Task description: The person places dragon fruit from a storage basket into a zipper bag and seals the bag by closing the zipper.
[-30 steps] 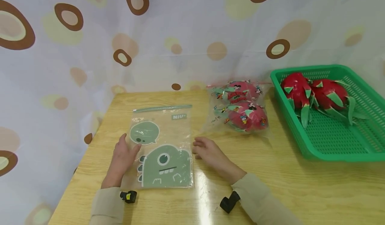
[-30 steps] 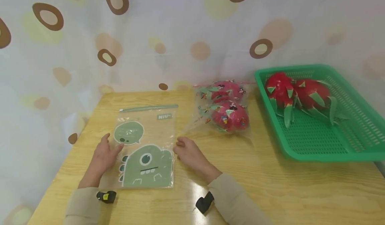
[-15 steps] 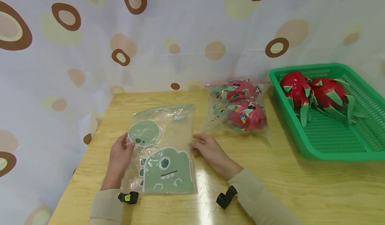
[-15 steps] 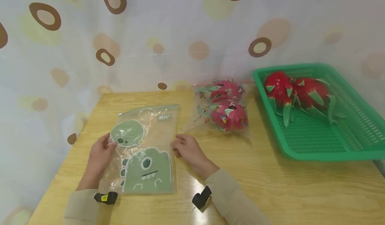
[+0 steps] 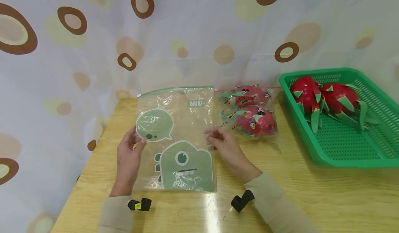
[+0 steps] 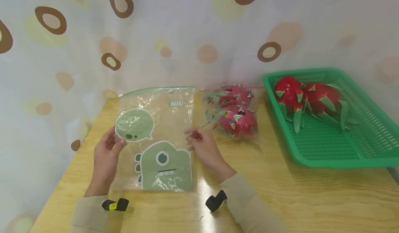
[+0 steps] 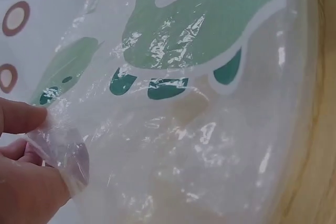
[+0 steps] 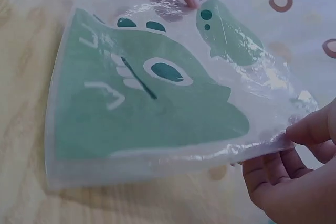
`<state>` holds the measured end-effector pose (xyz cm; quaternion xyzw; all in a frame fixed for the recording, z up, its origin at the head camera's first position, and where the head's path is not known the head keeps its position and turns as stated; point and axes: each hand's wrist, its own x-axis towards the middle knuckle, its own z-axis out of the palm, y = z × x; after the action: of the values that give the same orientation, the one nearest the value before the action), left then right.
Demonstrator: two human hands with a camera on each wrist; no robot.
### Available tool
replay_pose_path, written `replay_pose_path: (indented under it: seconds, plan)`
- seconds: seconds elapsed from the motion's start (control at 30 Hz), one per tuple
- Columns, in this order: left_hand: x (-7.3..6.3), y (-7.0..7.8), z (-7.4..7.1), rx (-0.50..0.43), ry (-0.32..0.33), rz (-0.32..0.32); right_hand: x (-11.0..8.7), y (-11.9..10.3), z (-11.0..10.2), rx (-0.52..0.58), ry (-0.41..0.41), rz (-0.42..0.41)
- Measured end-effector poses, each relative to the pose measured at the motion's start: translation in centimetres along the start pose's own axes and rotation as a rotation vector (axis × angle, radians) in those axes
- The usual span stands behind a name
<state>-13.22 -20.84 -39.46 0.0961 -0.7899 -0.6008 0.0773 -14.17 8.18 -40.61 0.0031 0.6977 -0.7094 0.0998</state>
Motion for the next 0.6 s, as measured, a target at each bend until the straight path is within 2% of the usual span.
replay_pose_path:
  seconds: [0.27, 0.43, 0.6]
  plan:
    - [-0.2, 1.5, 1.0, -0.282, -0.068, 0.121, 0.2, -1.9, -2.0, 0.034, 0.077, -0.118]
    - [-0.5, 2.3, 0.9, -0.374, -0.093, 0.165, 0.3, -2.5, -2.5, 0.024, 0.102, -0.147]
    - [-1.1, 3.5, 0.6, -0.46, -0.171, 0.211, 0.7, -2.6, -2.8, 0.037, 0.131, -0.199]
